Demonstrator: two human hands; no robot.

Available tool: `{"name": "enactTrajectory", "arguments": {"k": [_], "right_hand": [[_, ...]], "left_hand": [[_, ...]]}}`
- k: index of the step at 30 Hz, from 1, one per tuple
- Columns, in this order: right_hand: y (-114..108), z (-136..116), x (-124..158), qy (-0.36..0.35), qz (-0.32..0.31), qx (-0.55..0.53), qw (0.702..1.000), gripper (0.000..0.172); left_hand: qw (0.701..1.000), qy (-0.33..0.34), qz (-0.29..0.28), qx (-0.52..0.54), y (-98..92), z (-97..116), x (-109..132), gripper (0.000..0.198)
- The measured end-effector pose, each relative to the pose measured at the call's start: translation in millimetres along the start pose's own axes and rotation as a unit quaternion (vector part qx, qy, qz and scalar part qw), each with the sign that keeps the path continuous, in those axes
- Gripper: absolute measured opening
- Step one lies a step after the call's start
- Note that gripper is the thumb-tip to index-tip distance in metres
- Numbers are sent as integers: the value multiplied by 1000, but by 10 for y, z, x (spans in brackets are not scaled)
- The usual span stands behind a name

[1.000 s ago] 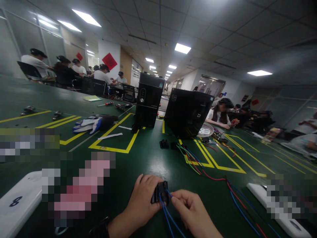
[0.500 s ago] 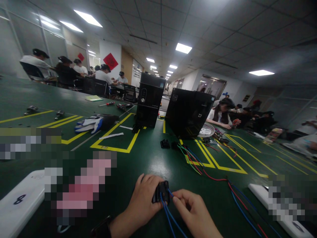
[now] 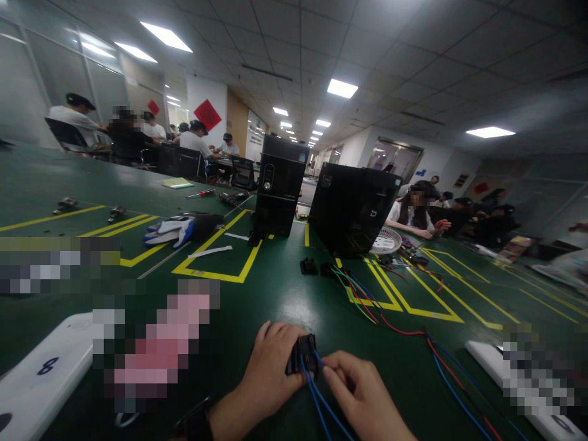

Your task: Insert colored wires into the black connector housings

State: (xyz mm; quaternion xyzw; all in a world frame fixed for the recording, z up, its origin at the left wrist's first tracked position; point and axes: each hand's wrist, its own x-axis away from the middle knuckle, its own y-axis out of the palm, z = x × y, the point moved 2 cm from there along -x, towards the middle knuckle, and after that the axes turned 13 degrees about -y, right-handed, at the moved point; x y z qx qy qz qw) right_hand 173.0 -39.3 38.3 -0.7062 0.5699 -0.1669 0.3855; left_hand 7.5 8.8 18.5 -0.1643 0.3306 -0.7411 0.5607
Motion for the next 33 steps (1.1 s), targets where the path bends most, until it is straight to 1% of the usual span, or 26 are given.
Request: {"name": "enactTrajectory", "arguments": {"k": [4,9,14,21,23,25,29,31,33], "right_hand": [[-10,-56,5,-9,24,-17,1000,32],[30,-46,10,-43,9,2,999,31],[38,36,15,-24,-5,44,999,28],[-27,-63,17,-30,45,23,998,33],[-14,-60,13,-38,40,27,998,33],[9,-29,11,-41,21,40,998,32],[23,29,18,-24,-10,53,998,30],[1,13,20,-24,2,39,999,30],[-28,-22,22,-27,29,27,999,32]], "left_hand": [[1000,5,-4,0,-3,13,5,37],[1000,4,-3,-7,-21,32,-7,35],[1000,-2,-6,-12,-18,27,-14,36],[1000,2,-11,-14,-19,33,4,36],[1000,4,-10,-17,-18,33,3,36],[1000,4,-9,-19,-18,33,-2,35],[1000,0,-6,-13,-20,31,-10,34],[1000,-1,-7,-10,-22,30,-8,34],[1000,-2,-11,-12,-22,27,-4,35]]}}
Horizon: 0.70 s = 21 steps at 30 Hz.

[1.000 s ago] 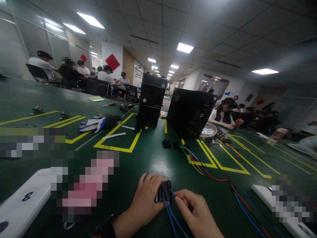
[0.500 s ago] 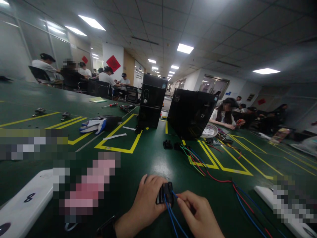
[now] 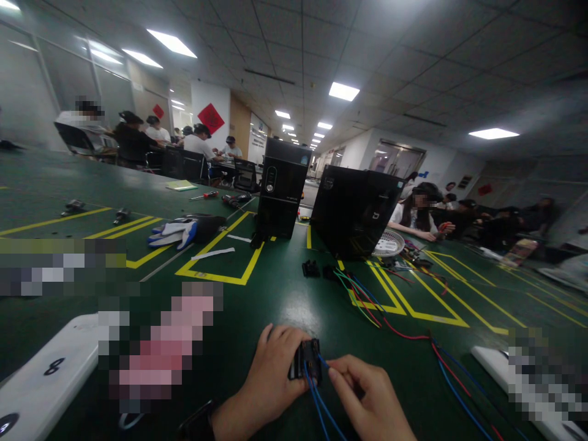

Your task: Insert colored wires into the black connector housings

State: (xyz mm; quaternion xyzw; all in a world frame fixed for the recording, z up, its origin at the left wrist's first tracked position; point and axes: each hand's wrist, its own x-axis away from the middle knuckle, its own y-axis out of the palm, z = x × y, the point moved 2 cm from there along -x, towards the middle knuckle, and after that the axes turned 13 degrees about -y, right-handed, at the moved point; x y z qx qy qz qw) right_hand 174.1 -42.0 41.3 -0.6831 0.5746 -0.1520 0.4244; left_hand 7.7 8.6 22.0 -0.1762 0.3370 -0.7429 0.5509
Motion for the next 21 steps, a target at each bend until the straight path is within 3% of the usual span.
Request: {"name": "enactTrajectory", "arguments": {"k": [4,14,21], "right_hand": [[-24,-34,0,3,29,-9,1000,33],[53,113,-2,44,-41,2,998,26],[44,41,-10,126,-12,-174,977,42]], "left_hand": [[1000,0,-2,3,0,-4,1,36],[1000,-4,5,8,11,-7,-13,35],[1000,4,0,9,11,-2,-2,39]]}}
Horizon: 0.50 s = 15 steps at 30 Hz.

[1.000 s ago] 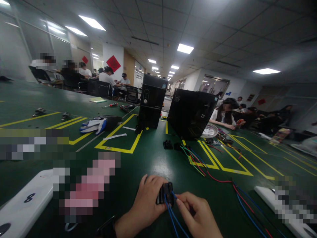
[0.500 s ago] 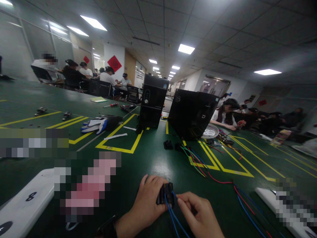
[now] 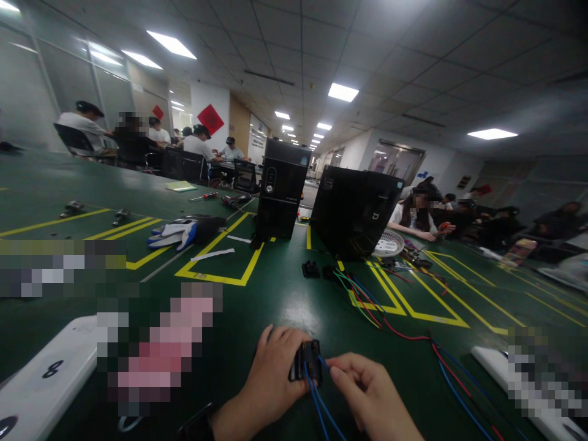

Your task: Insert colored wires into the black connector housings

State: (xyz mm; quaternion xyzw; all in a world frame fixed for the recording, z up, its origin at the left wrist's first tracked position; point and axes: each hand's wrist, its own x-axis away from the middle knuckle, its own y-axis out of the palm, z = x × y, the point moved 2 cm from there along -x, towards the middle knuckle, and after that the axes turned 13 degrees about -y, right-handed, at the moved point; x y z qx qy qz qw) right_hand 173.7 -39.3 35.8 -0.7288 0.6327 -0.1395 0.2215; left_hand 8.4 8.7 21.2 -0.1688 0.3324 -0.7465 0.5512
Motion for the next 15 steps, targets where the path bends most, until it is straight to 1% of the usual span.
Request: {"name": "enactTrajectory", "arguments": {"k": [2,3,7,10,12,15], "right_hand": [[17,-15,9,16,-10,-30,999,45],[21,-15,11,13,-10,-30,999,44],[-9,41,-3,-39,21,35,998,37],[-12,88,-22,-52,-6,64,997,32],[2,87,-27,-47,-28,37,998,36],[28,61,-24,-11,-29,-36,999,44]], "left_hand": [[1000,3,1,1,-5,3,2,38],[1000,3,3,3,-7,3,3,37],[1000,-2,6,9,-7,-4,0,37],[1000,-2,6,12,0,-5,-1,36],[1000,-1,9,14,2,-5,0,36],[1000,1,11,15,4,-9,-1,37]]}}
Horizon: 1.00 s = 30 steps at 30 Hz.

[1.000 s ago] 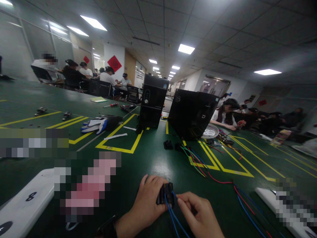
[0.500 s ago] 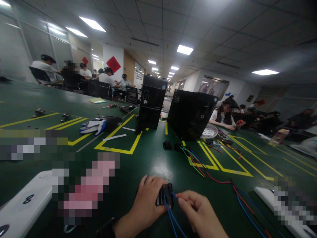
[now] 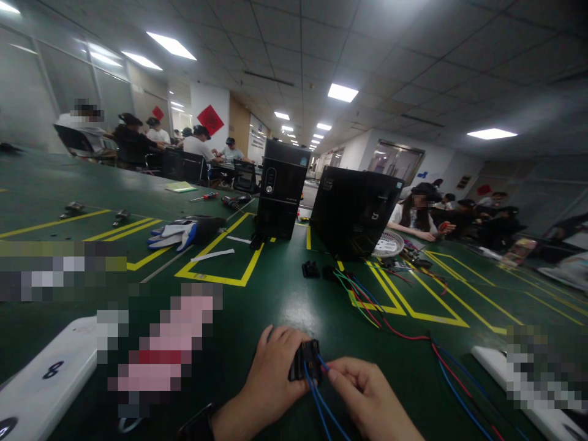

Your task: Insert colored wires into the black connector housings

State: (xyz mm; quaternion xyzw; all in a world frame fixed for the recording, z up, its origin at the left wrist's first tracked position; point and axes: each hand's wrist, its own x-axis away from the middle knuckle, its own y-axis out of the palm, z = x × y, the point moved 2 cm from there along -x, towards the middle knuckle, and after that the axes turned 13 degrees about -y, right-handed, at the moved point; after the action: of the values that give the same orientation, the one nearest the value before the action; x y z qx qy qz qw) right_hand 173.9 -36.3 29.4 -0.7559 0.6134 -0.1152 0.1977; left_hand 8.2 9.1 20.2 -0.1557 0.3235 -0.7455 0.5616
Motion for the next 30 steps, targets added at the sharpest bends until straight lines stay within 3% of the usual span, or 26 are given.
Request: {"name": "enactTrajectory", "arguments": {"k": [5,11,16,23,30], "right_hand": [[23,-2,6,37,2,-46,998,50],[-19,63,-16,-27,-3,54,998,36],[-56,29,-7,-30,2,103,994,37],[-42,-45,4,-53,9,34,998,40],[-73,-11,16,-56,-26,166,984,35]], "left_hand": [[1000,-3,2,-3,9,-11,-1,35],[1000,-4,-3,-5,-2,8,-4,33],[1000,-4,-1,1,-5,-12,-14,35],[1000,-2,-1,0,13,-16,1,39],[1000,-8,1,-20,1,-1,-9,37]]}}
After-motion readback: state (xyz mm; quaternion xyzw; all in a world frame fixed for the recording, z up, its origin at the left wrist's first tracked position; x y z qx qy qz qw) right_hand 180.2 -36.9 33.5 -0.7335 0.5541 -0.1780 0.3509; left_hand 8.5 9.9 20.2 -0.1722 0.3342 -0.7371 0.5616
